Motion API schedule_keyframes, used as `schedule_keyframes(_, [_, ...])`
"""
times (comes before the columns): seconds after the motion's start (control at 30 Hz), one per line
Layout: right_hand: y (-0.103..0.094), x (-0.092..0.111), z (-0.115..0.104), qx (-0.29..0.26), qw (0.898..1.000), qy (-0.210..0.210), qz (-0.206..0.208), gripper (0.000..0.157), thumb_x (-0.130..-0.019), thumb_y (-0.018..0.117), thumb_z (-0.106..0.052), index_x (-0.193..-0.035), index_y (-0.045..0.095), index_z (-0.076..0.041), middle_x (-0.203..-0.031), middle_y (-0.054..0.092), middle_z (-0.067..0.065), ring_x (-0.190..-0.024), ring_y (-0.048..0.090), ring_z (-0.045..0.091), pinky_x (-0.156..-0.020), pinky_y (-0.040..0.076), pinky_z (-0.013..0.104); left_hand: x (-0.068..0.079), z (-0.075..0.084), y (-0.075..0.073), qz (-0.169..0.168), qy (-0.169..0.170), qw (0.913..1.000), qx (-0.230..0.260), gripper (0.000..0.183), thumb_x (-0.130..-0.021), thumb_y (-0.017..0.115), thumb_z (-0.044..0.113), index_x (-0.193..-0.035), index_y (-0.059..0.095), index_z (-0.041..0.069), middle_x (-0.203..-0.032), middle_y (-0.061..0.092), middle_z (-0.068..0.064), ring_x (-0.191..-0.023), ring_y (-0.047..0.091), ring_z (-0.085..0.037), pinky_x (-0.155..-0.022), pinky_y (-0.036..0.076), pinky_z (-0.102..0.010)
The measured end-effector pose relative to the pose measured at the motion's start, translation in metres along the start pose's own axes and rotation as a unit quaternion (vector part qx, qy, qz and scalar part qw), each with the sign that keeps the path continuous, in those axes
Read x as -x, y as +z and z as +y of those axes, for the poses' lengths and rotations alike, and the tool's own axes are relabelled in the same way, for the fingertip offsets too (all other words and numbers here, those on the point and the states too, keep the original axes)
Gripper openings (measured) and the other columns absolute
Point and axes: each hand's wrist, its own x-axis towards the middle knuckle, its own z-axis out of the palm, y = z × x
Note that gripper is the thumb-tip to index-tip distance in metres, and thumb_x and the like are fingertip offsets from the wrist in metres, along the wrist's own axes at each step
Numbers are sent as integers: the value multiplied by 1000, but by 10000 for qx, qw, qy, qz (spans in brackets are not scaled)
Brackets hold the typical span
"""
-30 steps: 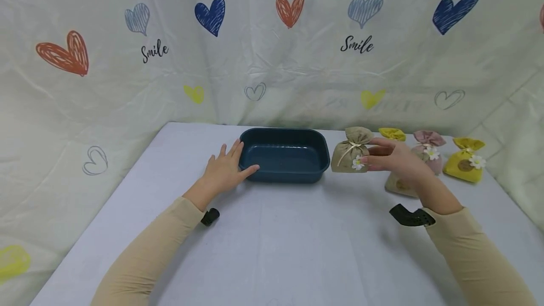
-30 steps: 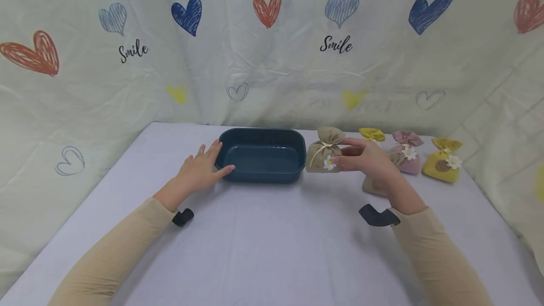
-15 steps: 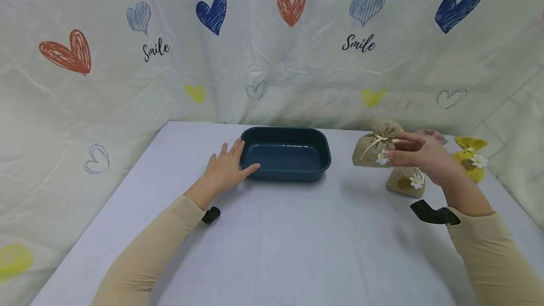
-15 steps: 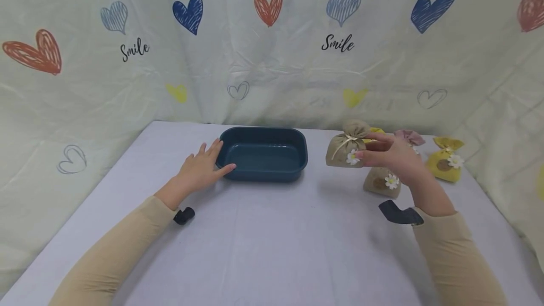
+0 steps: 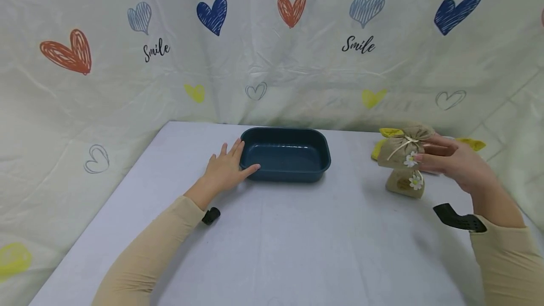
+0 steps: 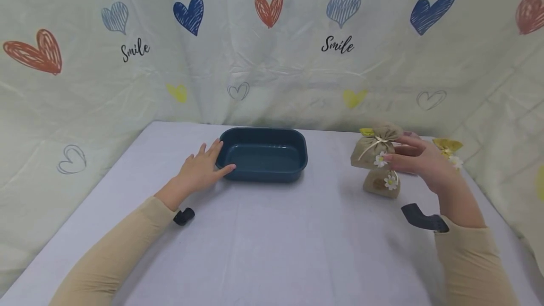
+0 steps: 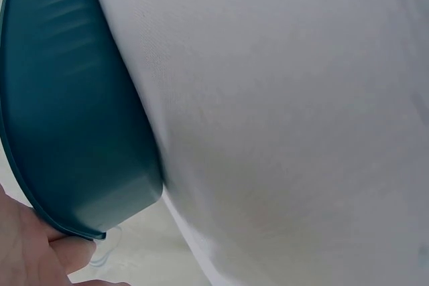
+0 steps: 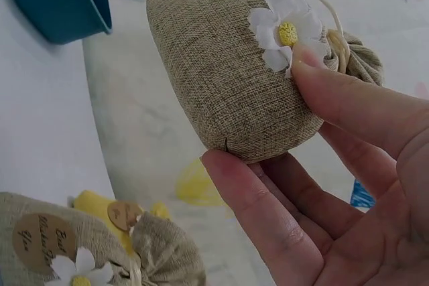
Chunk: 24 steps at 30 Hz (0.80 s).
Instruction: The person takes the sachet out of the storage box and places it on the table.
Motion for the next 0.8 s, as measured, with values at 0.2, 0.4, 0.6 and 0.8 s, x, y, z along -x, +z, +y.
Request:
schedule_keyframes(0.2, [-16,7,8,-54,9997,114,192,68,-101,64,-1,-158,29,-9,-105,58,-32,-83,71,1,-71,55,15,1,0,-2,-12,14,10000,43,98,-99,42,73,-166,13,6,-171,12,-10,-153,12,-45,-115,20,-70])
schedule_keyframes(0.4, [-27,10,17,-342,9989,115,309,46,-99,66,2,-123,56,-35,-101,66,-25,-82,71,3,-69,57,19,0,-1,0,-44,-8,10000,-1,99,-99,40,74,-166,11,8,-171,10,-9,-154,11,-45,-115,19,-69])
schedule_keyframes(0.6, [-36,14,25,-88,9994,101,327,47,-100,64,1,-111,58,-44,-99,67,-23,-82,70,2,-68,57,18,-1,-3,0,-49,-39,10000,-34,99,-99,40,74,-166,11,7,-171,10,-9,-154,10,-45,-116,19,-69])
schedule_keyframes(0.8, [-46,23,36,144,9990,82,406,45,-100,63,1,-122,56,-38,-99,65,-25,-80,69,1,-67,57,18,-1,-3,0,-65,-38,10000,-47,99,-99,40,74,-166,11,7,-171,11,-10,-154,11,-45,-115,19,-69])
